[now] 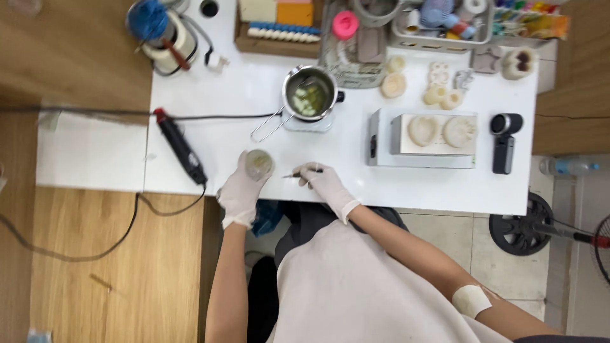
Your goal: Cleaning a glass cup with paper towels and inspecting wax candle molds in a studio.
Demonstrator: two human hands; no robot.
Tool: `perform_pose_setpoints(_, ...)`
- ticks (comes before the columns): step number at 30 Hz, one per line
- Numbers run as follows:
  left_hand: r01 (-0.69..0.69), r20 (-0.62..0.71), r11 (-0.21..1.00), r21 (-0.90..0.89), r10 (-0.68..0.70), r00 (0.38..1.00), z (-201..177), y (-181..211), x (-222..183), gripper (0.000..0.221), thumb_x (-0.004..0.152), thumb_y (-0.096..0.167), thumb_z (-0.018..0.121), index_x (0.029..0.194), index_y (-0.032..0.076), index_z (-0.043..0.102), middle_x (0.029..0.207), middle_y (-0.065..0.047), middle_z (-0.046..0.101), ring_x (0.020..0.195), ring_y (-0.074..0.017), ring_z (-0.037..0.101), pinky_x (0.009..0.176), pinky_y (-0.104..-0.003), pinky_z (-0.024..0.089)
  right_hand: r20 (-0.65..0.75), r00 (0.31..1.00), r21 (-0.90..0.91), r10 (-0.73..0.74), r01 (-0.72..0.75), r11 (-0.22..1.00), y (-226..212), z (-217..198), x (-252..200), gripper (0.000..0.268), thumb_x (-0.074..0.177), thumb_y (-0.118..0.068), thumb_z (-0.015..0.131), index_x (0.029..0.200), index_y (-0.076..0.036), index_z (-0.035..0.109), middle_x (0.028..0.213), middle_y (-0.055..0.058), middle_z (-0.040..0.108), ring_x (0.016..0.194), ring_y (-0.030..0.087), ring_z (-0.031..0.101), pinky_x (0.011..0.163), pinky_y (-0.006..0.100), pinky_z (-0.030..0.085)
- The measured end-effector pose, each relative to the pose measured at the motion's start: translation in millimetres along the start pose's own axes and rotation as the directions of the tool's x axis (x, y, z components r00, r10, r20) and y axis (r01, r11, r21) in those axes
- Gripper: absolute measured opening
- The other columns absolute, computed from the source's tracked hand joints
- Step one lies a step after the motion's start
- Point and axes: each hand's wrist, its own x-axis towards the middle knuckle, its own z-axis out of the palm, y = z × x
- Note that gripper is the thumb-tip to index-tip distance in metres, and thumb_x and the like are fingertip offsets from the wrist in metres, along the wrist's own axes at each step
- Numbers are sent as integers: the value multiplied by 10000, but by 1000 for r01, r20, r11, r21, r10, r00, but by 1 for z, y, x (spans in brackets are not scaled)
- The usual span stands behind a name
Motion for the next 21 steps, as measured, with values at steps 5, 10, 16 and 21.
perform_pose_setpoints(5,102,-52,991,88,-97,994,-10,-2,0,854,829,591,742,1534,243,411,984,-217,746,897,-410,729,746,-507,568,99,994,-30,-45,48,998,-78,-63,-68,275,1005,-153,574,1155,-13,758,1095,40,737,897,88,605,793,253,503)
perform_pose_setpoints(10,275,-91,953,130,-265,960,-24,-3,12,901,811,618,755,1557,249,409,1044,-242,735,964,-430,714,797,-527,569,170,977,72,-131,120,990,-108,-165,-100,352,1011,-185,531,1299,-40,670,1207,0,739,1100,108,668,991,267,521)
perform_pose_setpoints(16,398,-165,917,-3,-393,904,-25,8,26,896,802,583,767,1558,238,433,1157,-209,727,1057,-421,693,875,-539,547,-359,861,-346,-360,235,908,-165,-277,-72,363,966,-60,614,1328,-79,640,1088,43,728,965,126,651,862,269,532)
perform_pose_setpoints(21,-137,-606,946,-293,-73,792,22,-23,29,728,843,330,860,1432,61,528,1258,-227,685,1106,-368,679,918,-464,526,-166,557,-970,-814,54,235,-175,-378,31,460,887,-87,774,1339,-138,703,976,189,712,889,363,664,779,474,516)
